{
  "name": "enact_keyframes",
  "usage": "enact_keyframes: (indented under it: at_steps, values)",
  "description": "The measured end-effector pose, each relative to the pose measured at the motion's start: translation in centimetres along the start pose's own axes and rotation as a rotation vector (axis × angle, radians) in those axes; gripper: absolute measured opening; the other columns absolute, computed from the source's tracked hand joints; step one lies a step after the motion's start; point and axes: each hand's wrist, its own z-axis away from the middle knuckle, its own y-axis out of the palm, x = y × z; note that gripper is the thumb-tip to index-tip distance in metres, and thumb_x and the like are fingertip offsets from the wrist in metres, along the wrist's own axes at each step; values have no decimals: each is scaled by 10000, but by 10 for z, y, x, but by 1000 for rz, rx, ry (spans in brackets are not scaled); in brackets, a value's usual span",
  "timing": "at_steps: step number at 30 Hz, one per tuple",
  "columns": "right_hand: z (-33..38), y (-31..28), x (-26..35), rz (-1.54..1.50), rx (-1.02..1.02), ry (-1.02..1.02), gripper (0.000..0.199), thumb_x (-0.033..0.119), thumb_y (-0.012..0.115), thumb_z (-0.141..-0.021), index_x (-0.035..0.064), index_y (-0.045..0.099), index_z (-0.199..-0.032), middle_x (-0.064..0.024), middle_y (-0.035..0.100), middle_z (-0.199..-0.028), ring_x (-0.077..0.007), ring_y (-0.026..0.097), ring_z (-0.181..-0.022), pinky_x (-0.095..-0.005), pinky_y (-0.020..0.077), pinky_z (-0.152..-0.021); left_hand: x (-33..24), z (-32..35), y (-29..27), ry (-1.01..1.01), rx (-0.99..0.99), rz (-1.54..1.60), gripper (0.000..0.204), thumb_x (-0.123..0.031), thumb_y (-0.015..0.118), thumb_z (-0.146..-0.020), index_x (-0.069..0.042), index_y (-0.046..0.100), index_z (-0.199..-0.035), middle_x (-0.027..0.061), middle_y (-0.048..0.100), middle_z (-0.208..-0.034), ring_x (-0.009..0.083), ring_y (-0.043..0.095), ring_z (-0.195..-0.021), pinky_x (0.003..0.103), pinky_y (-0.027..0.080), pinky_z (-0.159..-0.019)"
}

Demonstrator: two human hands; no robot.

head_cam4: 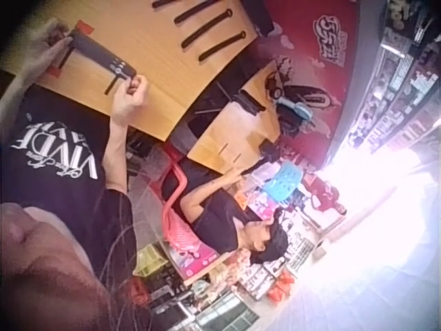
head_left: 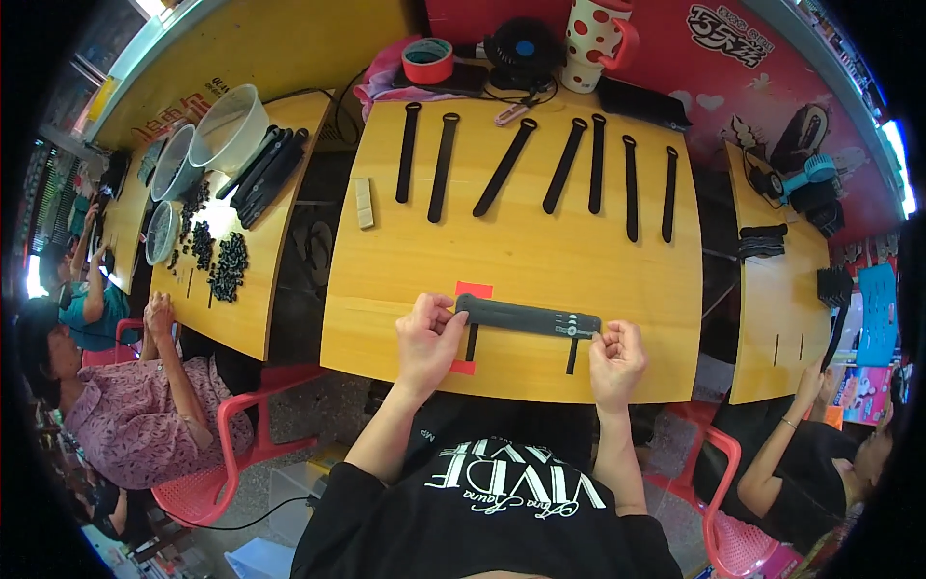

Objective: Assembling black elastic rubber straps by manually attaching plastic connectors and securing them with a small tool.

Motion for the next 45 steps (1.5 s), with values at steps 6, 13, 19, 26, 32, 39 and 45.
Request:
enact_keyframes:
  at_steps: [6,13,19,26,32,39,45]
  values:
    - [0,0,1,17,-3,3,232,-129,652,-755,2,576,-931,-12,525,-648,-57,482,-523,-212,403,-490,2,-1,1,-16,-3,3,182,24,706,-793,6,563,-905,72,617,-620,109,584,-518,243,446,-492]
    - [0,0,1,17,17,9,231,-135,637,-769,1,565,-941,3,531,-680,-34,475,-548,-191,388,-497,-3,-2,-1,-4,14,-33,177,33,698,-792,12,560,-901,65,601,-606,100,563,-513,237,428,-488]
    - [1,-1,-5,33,30,-11,230,-132,626,-780,0,555,-955,14,528,-701,-14,457,-567,-172,370,-507,-3,-5,-1,-15,41,-70,162,19,700,-774,6,569,-868,82,592,-586,132,559,-496,266,430,-488]
    - [0,-1,-4,12,10,-1,221,-131,638,-764,0,569,-928,1,534,-668,-39,492,-546,-204,406,-498,-2,-9,-4,-1,61,-66,115,32,677,-774,10,579,-830,69,592,-579,103,537,-496,258,417,-489]
    - [-1,-2,0,-14,22,-9,211,-115,637,-780,-2,566,-944,-2,538,-686,-38,482,-553,-201,405,-508,5,-2,-1,78,-88,26,122,29,647,-782,25,580,-884,138,590,-612,252,563,-490,318,438,-480]
    - [0,0,-2,-142,-37,-33,190,-86,653,-801,-6,564,-948,-5,544,-705,-40,481,-570,-201,407,-520,-23,24,-13,653,-101,-375,210,-26,677,-790,-3,625,-993,110,648,-953,289,608,-831,378,480,-710]
    - [-1,-4,-1,16,28,-38,193,-80,653,-810,-15,563,-967,0,537,-703,-48,490,-584,-205,413,-533,-5,17,-29,622,70,-572,178,-139,687,-798,-47,670,-948,40,653,-1018,278,557,-973,409,414,-847]
